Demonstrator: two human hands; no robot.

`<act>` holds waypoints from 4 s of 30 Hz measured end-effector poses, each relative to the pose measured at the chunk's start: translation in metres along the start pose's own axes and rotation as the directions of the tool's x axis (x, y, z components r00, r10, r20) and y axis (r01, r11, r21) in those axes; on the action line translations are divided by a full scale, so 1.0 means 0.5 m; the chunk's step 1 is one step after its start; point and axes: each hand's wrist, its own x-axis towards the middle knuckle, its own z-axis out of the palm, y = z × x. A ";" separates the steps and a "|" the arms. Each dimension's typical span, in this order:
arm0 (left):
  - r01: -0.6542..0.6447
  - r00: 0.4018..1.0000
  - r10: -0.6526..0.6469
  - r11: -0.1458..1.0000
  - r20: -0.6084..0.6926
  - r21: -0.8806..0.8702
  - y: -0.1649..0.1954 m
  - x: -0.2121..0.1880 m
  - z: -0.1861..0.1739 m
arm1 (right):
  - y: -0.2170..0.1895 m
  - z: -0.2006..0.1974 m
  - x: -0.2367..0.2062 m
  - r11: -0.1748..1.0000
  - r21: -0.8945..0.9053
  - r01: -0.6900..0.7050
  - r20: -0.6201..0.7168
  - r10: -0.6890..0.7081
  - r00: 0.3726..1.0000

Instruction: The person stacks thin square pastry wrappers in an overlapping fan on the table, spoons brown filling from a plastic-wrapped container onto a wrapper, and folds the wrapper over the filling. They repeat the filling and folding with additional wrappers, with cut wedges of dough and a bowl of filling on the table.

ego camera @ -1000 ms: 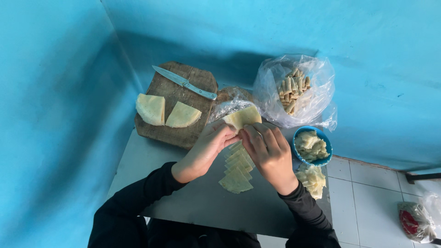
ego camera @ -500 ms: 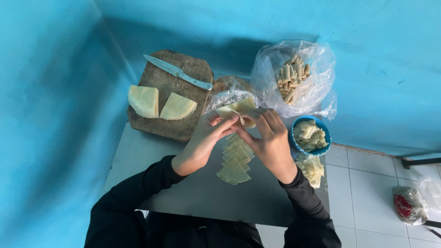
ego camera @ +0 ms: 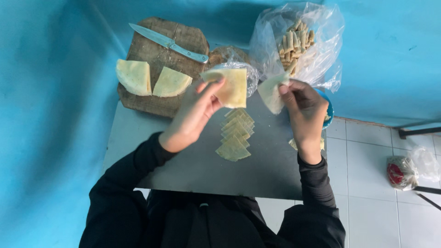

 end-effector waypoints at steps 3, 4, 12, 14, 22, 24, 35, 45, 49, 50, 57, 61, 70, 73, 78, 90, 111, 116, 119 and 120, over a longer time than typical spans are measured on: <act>-0.105 0.993 0.093 0.980 0.077 0.167 0.058 0.004 -0.001 | 0.034 -0.003 -0.032 0.997 -0.043 -0.056 0.191 0.064 0.979; -0.143 0.988 0.124 0.962 0.093 0.231 0.077 0.006 -0.003 | 0.045 0.002 -0.045 0.993 -0.097 -0.066 0.259 0.090 0.962; -0.295 0.954 0.275 0.806 0.117 0.514 0.102 0.049 -0.074 | 0.082 0.050 -0.170 0.789 -0.451 0.418 0.448 -0.205 0.870; -0.298 0.949 0.298 0.747 0.102 0.595 0.084 0.064 -0.108 | 0.088 0.052 -0.198 0.595 -0.505 0.625 0.554 -0.331 0.764; -0.368 0.832 0.523 0.267 0.186 0.891 0.060 0.060 -0.267 | 0.125 0.081 -0.266 0.326 -0.492 0.808 0.667 -0.455 0.590; -0.339 0.810 0.559 0.196 0.179 0.920 0.052 0.051 -0.287 | 0.128 0.083 -0.271 0.348 -0.469 0.812 0.666 -0.464 0.584; -0.249 0.852 0.518 0.278 0.073 0.928 0.055 -0.005 -0.239 | 0.113 0.087 -0.294 0.437 -0.417 0.797 0.673 -0.441 0.594; 0.167 0.735 0.622 -0.552 0.270 0.817 0.038 -0.021 -0.205 | 0.085 0.089 -0.293 0.542 -0.385 0.747 0.672 -0.390 0.630; 0.139 0.658 0.614 -0.667 0.435 0.732 0.042 -0.037 -0.216 | 0.084 0.079 -0.289 0.642 -0.379 0.666 0.628 -0.350 0.695; 0.154 0.651 0.608 -0.692 0.455 0.705 0.042 -0.040 -0.218 | 0.087 0.069 -0.283 0.657 -0.387 0.647 0.607 -0.347 0.715; 0.084 0.610 0.583 -0.721 0.537 0.688 0.033 -0.063 -0.244 | 0.136 -0.086 -0.163 0.496 -0.860 0.122 0.001 -0.237 0.972; -0.259 0.499 0.409 -0.771 0.764 0.581 -0.010 -0.073 -0.240 | 0.164 -0.147 -0.109 0.366 -0.929 -0.044 -0.122 -0.194 0.973; -0.885 0.209 -0.143 -0.450 0.967 0.124 -0.127 -0.119 -0.191 | 0.200 -0.116 -0.097 0.282 -0.958 -0.052 -0.083 -0.099 0.992; -0.925 0.261 -0.173 -0.326 0.950 0.195 -0.141 -0.118 -0.186 | 0.193 -0.109 -0.107 0.249 -0.968 -0.030 -0.065 -0.133 0.989; -0.927 0.309 -0.165 -0.271 0.937 0.258 -0.140 -0.118 -0.186 | 0.181 -0.097 -0.115 0.216 -0.975 -0.046 -0.074 -0.123 0.990; -0.950 0.295 -0.106 -0.136 0.949 0.280 -0.153 -0.098 -0.191 | 0.138 -0.152 -0.135 0.636 -0.769 0.058 -0.028 -0.124 0.992; -0.948 0.312 -0.133 -0.110 0.941 0.299 -0.163 -0.098 -0.190 | 0.146 0.045 -0.243 0.493 -0.586 0.644 0.677 -0.139 0.723; -0.945 0.324 -0.125 -0.089 0.938 0.315 -0.165 -0.097 -0.198 | 0.159 0.016 -0.235 0.274 -0.627 0.729 0.705 -0.197 0.681; -0.944 0.328 -0.135 -0.083 0.935 0.319 -0.168 -0.097 -0.200 | 0.157 0.006 -0.229 0.181 -0.614 0.769 0.735 -0.224 0.640; -0.945 0.327 -0.142 -0.084 0.934 0.317 -0.167 -0.096 -0.200 | 0.156 0.004 -0.226 0.158 -0.606 0.780 0.745 -0.230 0.626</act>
